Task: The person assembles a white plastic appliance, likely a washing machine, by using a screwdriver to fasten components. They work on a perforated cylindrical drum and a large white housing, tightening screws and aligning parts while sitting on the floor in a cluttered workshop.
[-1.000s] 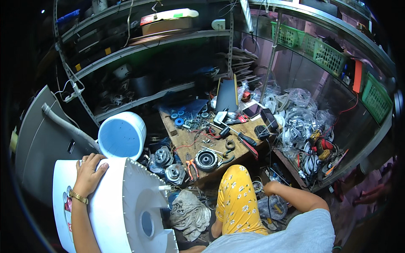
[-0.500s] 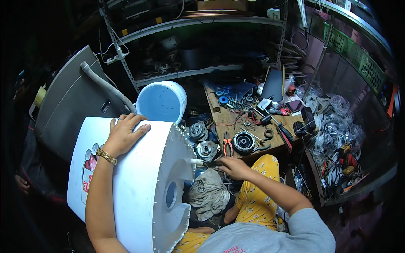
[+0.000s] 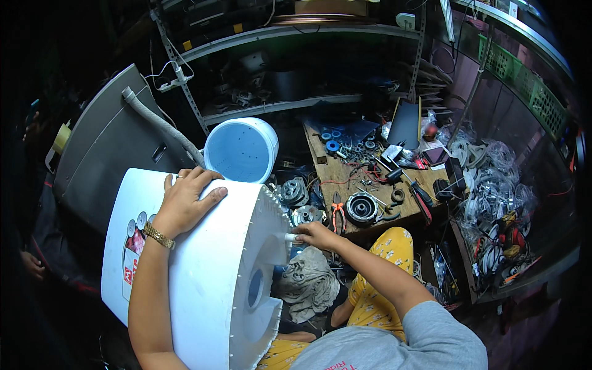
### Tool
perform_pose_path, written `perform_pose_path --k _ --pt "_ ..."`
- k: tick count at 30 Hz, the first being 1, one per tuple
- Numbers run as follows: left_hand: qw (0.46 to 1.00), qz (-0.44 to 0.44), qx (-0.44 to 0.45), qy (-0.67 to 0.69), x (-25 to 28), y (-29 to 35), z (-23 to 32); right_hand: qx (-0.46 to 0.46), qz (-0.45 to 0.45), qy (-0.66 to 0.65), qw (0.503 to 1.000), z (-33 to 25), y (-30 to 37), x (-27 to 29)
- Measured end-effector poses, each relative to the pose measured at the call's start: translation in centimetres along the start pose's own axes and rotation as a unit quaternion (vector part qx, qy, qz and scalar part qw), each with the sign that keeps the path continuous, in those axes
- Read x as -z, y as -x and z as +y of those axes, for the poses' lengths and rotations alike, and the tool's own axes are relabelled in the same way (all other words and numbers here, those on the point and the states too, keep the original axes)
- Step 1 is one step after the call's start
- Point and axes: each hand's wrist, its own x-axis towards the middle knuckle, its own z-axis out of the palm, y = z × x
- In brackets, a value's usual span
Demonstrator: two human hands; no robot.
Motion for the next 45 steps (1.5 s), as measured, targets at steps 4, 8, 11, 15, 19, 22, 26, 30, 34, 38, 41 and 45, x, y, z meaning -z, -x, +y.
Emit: perform_pose_path --k 4,8,11,15,19,22,26,30,34,38,41,45 --pt "1.0 0.012 0.001 -0.004 -0.3 0.1 0.0 -0.035 -0.048 0.021 0.998 0.0 -0.9 0.3" --pt "1.0 0.006 0.004 -0.001 -0.2 0.0 -1.3 0.001 0.01 0.172 0.985 0.3 -1.7 -1.3" --pt "0.999 0.0 -0.033 -0.008 0.0 -1.0 0.6 -0.061 0.112 0.207 0.97 4.9 -0.2 -3.5" --pt "1.0 0.009 0.016 -0.009 -0.2 0.0 -0.3 -0.443 -0.053 -0.42 0.79 2.4 0.6 -6.2" --pt "0.999 -0.008 0.028 0.018 -0.4 -0.5 -1.2 -0.461 -0.001 -0.485 0.743 0.5 3.6 -7.5" --pt "1.0 -0.011 0.018 -0.016 -0.4 -1.3 0.1 -0.345 0.054 -0.193 0.917 0.8 4.8 -7.3" --pt "1.0 0.003 0.027 0.002 -0.5 -0.8 -2.1 -0.307 0.046 0.103 0.945 -1.1 8.1 -7.1" --pt "0.999 0.012 0.028 -0.012 0.1 0.0 -2.2 -0.375 0.063 0.118 0.918 6.7 13.6 -9.1" --pt "0.999 0.021 -0.035 0.007 -0.7 -1.9 -1.0 -0.574 0.173 -0.069 0.798 17.9 18.9 -13.7" --pt "1.0 0.012 0.028 0.006 0.1 1.1 -2.5 -0.533 -0.153 0.189 0.81 9.1 18.6 -18.1" --pt "1.0 0.012 0.02 0.02 -0.3 0.4 -2.3 -0.497 -0.201 0.166 0.828 10.4 18.1 -17.5" --pt "0.999 0.009 0.025 0.019 -0.2 0.9 -3.4 -0.365 -0.109 0.194 0.904 7.1 15.8 -13.9"
